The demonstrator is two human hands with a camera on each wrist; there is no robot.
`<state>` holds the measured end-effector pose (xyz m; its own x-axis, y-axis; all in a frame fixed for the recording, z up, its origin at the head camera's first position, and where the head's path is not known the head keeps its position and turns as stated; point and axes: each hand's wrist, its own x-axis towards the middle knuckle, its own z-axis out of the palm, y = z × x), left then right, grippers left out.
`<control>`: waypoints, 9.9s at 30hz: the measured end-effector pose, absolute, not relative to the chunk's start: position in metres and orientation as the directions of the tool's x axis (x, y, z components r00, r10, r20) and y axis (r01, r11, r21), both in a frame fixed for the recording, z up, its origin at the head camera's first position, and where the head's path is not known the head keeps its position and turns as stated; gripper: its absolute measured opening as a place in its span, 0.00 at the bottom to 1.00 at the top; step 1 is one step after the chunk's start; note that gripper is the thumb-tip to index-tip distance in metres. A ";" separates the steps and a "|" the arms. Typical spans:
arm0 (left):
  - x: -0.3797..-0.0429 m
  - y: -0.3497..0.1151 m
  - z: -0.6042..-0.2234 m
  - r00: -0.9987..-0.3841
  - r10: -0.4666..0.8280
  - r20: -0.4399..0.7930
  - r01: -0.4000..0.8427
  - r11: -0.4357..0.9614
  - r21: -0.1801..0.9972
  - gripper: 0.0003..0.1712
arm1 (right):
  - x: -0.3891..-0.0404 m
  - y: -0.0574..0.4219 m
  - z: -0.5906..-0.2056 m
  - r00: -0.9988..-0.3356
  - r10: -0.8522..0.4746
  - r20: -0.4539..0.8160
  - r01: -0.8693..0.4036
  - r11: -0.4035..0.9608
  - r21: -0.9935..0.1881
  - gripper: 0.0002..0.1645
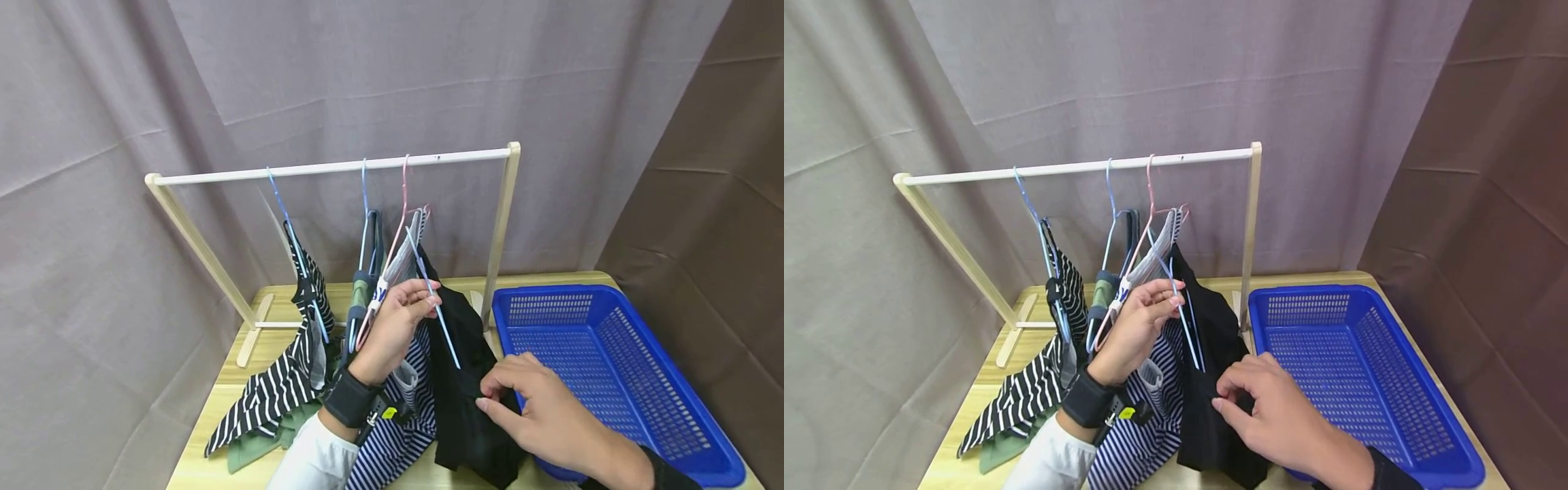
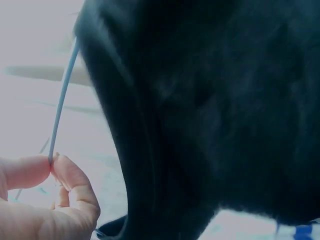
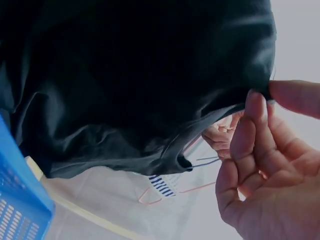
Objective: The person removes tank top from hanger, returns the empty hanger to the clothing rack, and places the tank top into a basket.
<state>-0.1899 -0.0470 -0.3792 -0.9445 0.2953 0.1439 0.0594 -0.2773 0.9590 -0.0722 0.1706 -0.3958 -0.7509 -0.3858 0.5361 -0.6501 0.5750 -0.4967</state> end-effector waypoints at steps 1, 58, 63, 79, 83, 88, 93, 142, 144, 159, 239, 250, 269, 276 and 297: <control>-0.191 -0.047 -0.379 -0.947 0.291 0.138 0.050 -0.289 0.956 0.11 | -0.070 0.172 -0.396 -0.746 -0.398 0.533 -0.656 0.577 -0.487 0.25; -0.170 -0.106 -0.389 -0.774 0.607 0.182 0.355 0.177 0.918 0.15 | -0.101 0.218 -0.422 -0.916 -0.363 0.172 -0.400 0.870 -0.290 0.22; -0.172 -0.106 -0.390 -0.772 0.600 0.209 0.374 0.163 0.913 0.14 | -0.101 0.218 -0.422 -0.923 -0.354 0.151 -0.383 0.880 -0.282 0.22; -0.171 -0.105 -0.393 -0.773 0.594 0.222 0.359 0.121 0.925 0.14 | -0.102 0.218 -0.427 -0.927 -0.362 0.102 -0.376 0.890 -0.258 0.23; -0.171 -0.104 -0.395 -0.773 0.596 0.218 0.348 0.110 0.931 0.15 | -0.101 0.218 -0.426 -0.929 -0.359 0.093 -0.371 0.889 -0.267 0.22; -0.169 -0.105 -0.396 -0.771 0.591 0.238 0.358 0.092 0.929 0.14 | -0.104 0.219 -0.415 -0.933 -0.347 0.096 -0.359 0.887 -0.291 0.17; -0.166 -0.106 -0.394 -0.768 0.590 0.251 0.369 0.087 0.925 0.13 | -0.113 0.216 -0.403 -0.918 -0.355 0.175 -0.391 0.881 -0.268 0.12; -0.161 -0.111 -0.391 -0.716 0.649 0.256 0.349 0.015 0.937 0.14 | -0.196 0.170 -0.368 -0.547 -0.510 0.664 -0.729 0.680 -0.078 0.07; -0.161 -0.111 -0.392 -0.717 0.647 0.261 0.353 0.014 0.936 0.14 | -0.197 0.172 -0.368 -0.548 -0.505 0.666 -0.724 0.685 -0.077 0.07; -0.158 -0.119 -0.392 -0.716 0.639 0.279 0.358 -0.007 0.934 0.14 | -0.205 0.195 -0.370 -0.562 -0.476 0.676 -0.693 0.717 -0.071 0.09; -0.148 -0.132 -0.411 -0.809 0.528 0.258 0.291 -0.022 0.956 0.15 | -0.143 0.208 -0.449 -0.769 -0.328 0.549 -0.502 0.841 -0.201 0.10; -0.145 -0.124 -0.409 -0.841 0.492 0.225 0.250 -0.015 0.968 0.17 | -0.138 0.199 -0.456 -0.822 -0.350 0.449 -0.482 0.848 -0.220 0.10; -0.105 -0.094 -0.362 -0.871 0.467 0.152 0.216 0.085 0.973 0.15 | -0.138 0.204 -0.455 -0.847 -0.387 0.365 -0.477 0.856 -0.201 0.08; -0.097 -0.089 -0.318 -0.869 0.460 0.180 0.320 0.247 0.915 0.14 | -0.137 0.203 -0.454 -0.850 -0.389 0.356 -0.476 0.857 -0.200 0.08; -0.191 -0.079 -0.233 -0.815 0.481 0.321 0.578 0.701 0.418 0.32 | -0.130 0.203 -0.454 -0.838 -0.390 0.383 -0.478 0.862 -0.168 0.10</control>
